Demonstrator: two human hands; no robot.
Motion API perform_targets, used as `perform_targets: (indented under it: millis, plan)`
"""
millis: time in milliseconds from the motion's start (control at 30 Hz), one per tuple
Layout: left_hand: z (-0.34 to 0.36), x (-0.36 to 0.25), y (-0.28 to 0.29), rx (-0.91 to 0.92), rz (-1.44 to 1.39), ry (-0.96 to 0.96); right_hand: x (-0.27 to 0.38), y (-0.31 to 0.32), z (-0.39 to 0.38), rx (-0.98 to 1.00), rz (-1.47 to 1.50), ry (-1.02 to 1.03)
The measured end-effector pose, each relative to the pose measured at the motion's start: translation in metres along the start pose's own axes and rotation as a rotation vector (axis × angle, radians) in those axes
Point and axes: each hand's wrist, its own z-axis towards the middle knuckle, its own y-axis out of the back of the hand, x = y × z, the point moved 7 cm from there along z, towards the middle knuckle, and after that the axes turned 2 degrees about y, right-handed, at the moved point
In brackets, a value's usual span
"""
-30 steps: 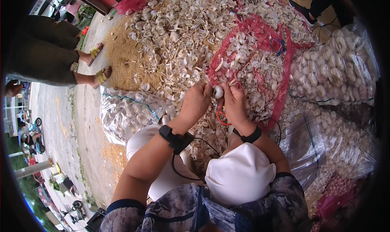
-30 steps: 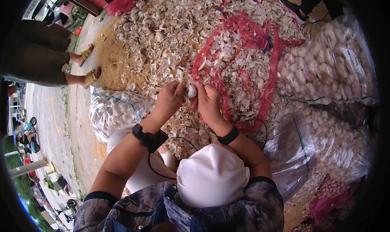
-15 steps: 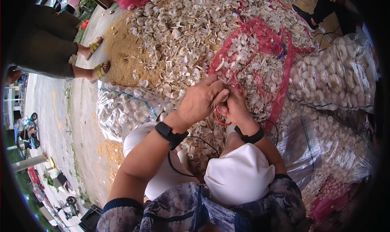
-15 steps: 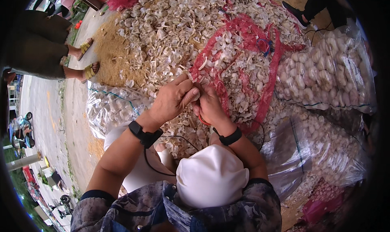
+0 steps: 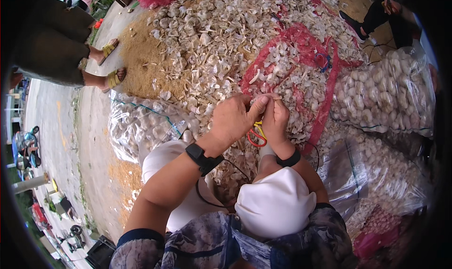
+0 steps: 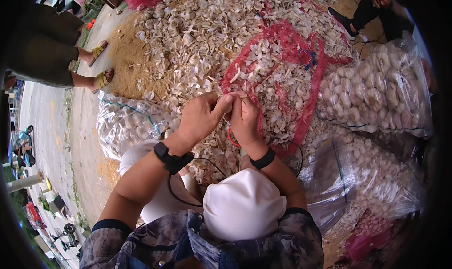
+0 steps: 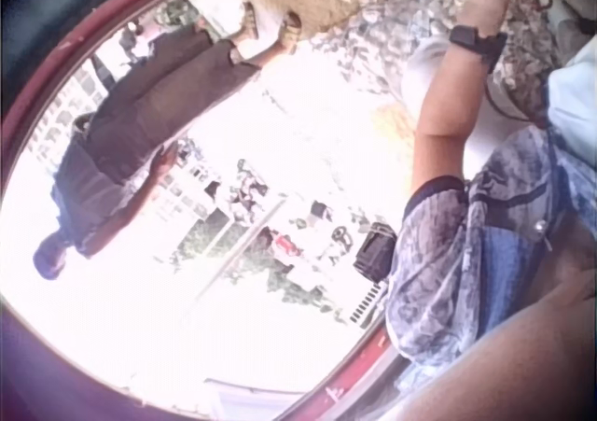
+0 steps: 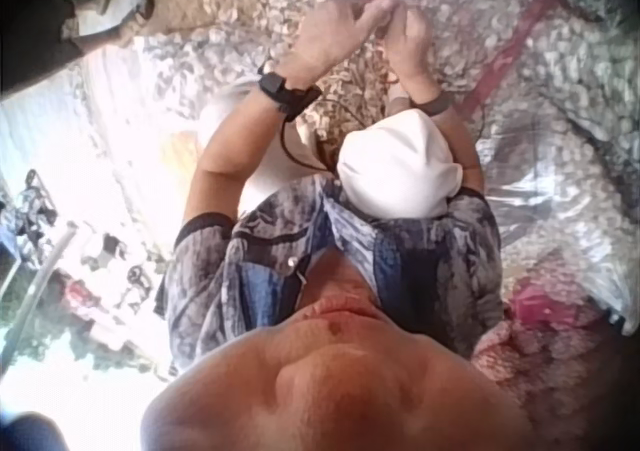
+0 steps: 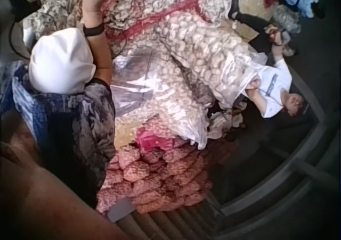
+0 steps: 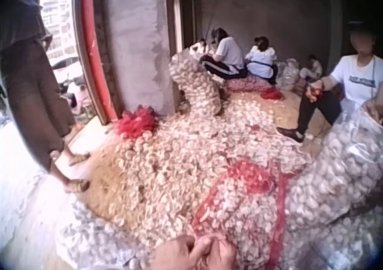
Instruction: The person picks up garlic bulbs from a pile, pulls off the outer skins by hand, and uses shears to trim them before placing the bulbs into a mesh bag.
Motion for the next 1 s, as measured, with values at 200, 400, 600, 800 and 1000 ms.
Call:
perform_targets:
  millis: [200, 400, 600, 800, 1000]
  plan:
    - [-0.003, -0.013, 0.008, -0.33, -0.18, -0.15, 0.027, 0.003, 0.002, -0.133, -0.233, 0.226]
    - [-0.014, -0.006, -0.019, -0.238, -0.194, -0.263, -0.025, 0.007, 0.002, -0.183, 0.415, -0.307]
    - [0.004, 0.007, -0.001, -0.123, -0.457, -0.159, -0.039, 0.003, -0.005, -0.224, 0.463, -0.462]
    - [0.002, -0.001, -0.002, 0.022, -0.635, -0.34, -0.044, -0.008, -0.01, -0.046, 0.537, -0.488]
    - [-0.001, -0.005, 0.016, -0.186, -0.376, -0.368, -0.041, -0.017, -0.018, 0.085, 0.76, -0.639]
